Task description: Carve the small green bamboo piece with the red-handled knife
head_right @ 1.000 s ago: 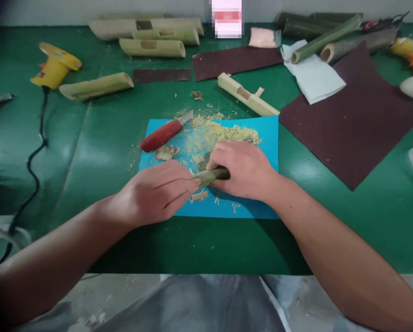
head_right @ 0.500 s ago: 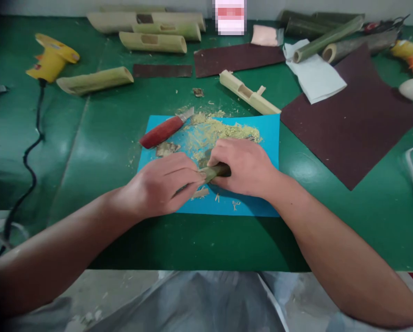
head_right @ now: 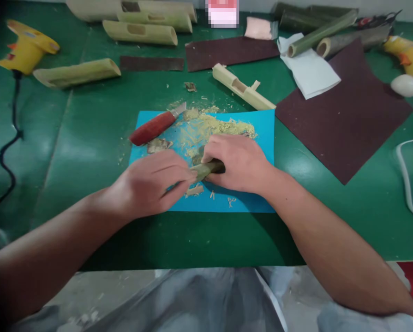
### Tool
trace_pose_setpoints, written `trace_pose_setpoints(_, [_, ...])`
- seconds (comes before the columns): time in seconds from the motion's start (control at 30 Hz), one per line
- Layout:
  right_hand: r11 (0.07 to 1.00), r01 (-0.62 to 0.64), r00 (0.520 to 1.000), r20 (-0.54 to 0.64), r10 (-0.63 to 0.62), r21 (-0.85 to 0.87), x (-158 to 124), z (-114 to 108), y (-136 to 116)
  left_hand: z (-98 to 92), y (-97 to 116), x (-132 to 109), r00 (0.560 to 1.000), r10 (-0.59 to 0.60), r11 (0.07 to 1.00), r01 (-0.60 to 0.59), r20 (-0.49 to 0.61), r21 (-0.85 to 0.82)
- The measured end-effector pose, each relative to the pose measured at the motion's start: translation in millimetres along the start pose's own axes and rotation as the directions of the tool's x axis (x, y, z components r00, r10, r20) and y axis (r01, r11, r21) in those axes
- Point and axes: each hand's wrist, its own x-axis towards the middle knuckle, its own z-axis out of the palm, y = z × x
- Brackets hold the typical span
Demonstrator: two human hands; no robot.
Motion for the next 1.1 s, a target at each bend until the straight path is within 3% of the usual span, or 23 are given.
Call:
trace_pose_setpoints(0.07, [1.000, -0.003, 1.000, -0.015, 0.003, -0.008, 0.1, -0.2, 0.3, 0.2, -1.5, 0.8, 1.000, 0.021, 1.000, -0.021, 0.008, -0.002])
trace_pose_setpoints(0.23, [1.000, 0.007, 1.000, 0.007, -0.007, 0.007, -0.3, -0.1, 0.4, -1.5, -2.1, -0.3, 0.996, -0.078, 0.996, 0.079, 0.038, -0.034])
trace_pose_setpoints(0.4, [1.000, 0.011, 1.000, -0.027, -0.011, -0.026, -0.7, 0.6, 0.8, -2.1, -2.2, 2.2, 0.998, -0.031, 0.999, 0.033, 0.058, -0.029])
trace_pose_setpoints(0.6, [1.000, 0.022, 1.000, 0.002, -0.022, -0.020, -0.7, -0.3, 1.5, -0.7, -3.4, 2.4, 0.999, -0.043, 0.998, 0.044, 0.007, -0.047])
trace_pose_setpoints(0.83, [0.999, 0.015, 1.000, 0.025, -0.014, -0.032, -0.3, -1.6, 0.4, -3.4, -2.5, 3.9, 0.987, -0.146, 0.984, 0.152, 0.065, -0.096])
trace_pose_setpoints(1.1, [0.999, 0.012, 1.000, 0.001, -0.012, -0.045, -0.7, -0.1, -0.6, -7.8, -4.9, 6.2, 0.987, -0.120, 0.987, 0.130, 0.106, -0.092])
